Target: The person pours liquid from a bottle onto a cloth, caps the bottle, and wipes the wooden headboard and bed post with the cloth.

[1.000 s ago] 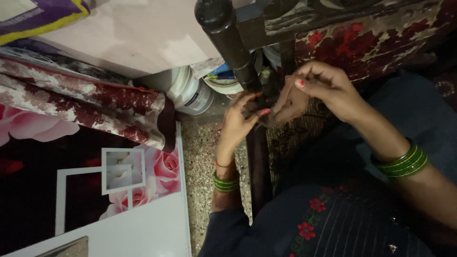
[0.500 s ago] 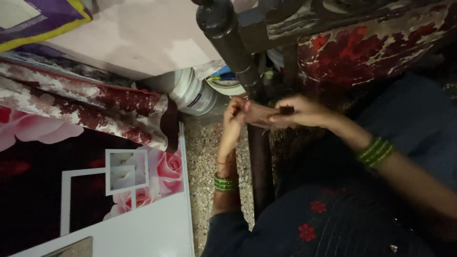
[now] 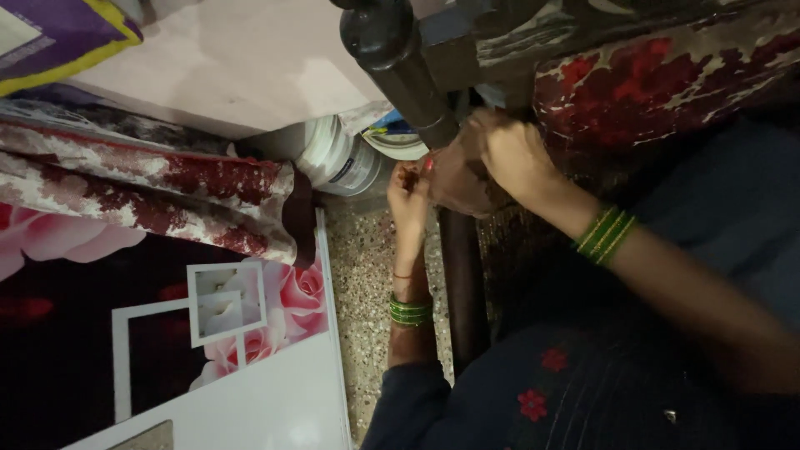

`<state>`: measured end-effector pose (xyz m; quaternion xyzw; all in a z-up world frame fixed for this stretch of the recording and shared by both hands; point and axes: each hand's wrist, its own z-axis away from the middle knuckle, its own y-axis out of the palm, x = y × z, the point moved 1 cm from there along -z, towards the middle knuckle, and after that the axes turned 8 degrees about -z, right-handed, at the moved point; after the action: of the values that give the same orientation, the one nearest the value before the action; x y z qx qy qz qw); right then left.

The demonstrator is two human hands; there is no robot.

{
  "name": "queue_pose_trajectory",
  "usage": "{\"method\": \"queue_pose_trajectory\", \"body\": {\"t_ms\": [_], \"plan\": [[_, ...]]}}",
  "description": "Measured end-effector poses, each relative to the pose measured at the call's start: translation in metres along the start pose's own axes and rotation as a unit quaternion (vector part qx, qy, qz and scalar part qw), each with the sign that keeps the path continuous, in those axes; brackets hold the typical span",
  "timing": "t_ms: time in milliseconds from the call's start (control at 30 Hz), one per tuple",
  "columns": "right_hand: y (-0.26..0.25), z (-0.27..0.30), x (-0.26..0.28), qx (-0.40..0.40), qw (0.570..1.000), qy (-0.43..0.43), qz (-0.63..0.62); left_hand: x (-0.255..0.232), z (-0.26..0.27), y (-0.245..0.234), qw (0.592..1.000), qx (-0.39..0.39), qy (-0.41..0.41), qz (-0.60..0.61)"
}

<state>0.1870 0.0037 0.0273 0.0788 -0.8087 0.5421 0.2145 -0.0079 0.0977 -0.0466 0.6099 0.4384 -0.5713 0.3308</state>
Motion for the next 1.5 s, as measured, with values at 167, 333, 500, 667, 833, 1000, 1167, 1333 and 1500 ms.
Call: {"method": "queue_pose_trajectory", "body": {"t_ms": [167,333,500,667,833,1000,1167,1333,1500], "plan": [[-0.008,-0.016,0.014,-0.069,0.993,0.014,-0.100,-0.018,0.008,0.008,0.997,-0.001,0.036,-0.068],[0.004,-0.027,0.015,-0.026,0.993,0.032,-0.107,-0.015,0.005,0.011,0.996,-0.023,0.033,-0.075],[0.012,-0.030,0.015,-0.055,0.988,0.038,-0.142,-0.021,-0.012,0.020,0.994,-0.085,0.051,-0.045],[0.016,-0.025,0.008,-0.098,0.982,0.010,-0.164,-0.022,-0.027,0.024,0.990,-0.096,0.103,0.000],[0.016,0.000,-0.002,-0.094,0.962,-0.006,-0.257,-0.005,-0.054,0.022,0.988,-0.110,0.108,-0.013],[0.023,0.005,0.008,-0.090,0.957,0.010,-0.274,0.019,-0.092,0.021,0.977,-0.135,0.150,-0.066],[0.025,0.007,0.025,-0.096,0.957,0.019,-0.272,0.032,-0.124,0.023,0.974,-0.123,0.182,-0.062],[0.018,0.010,0.025,-0.138,0.955,-0.010,-0.264,0.043,-0.104,-0.001,0.983,-0.139,0.119,-0.012],[0.011,-0.009,0.007,-0.109,0.962,0.021,-0.252,0.015,-0.037,-0.018,0.996,-0.056,0.073,-0.021]]}}
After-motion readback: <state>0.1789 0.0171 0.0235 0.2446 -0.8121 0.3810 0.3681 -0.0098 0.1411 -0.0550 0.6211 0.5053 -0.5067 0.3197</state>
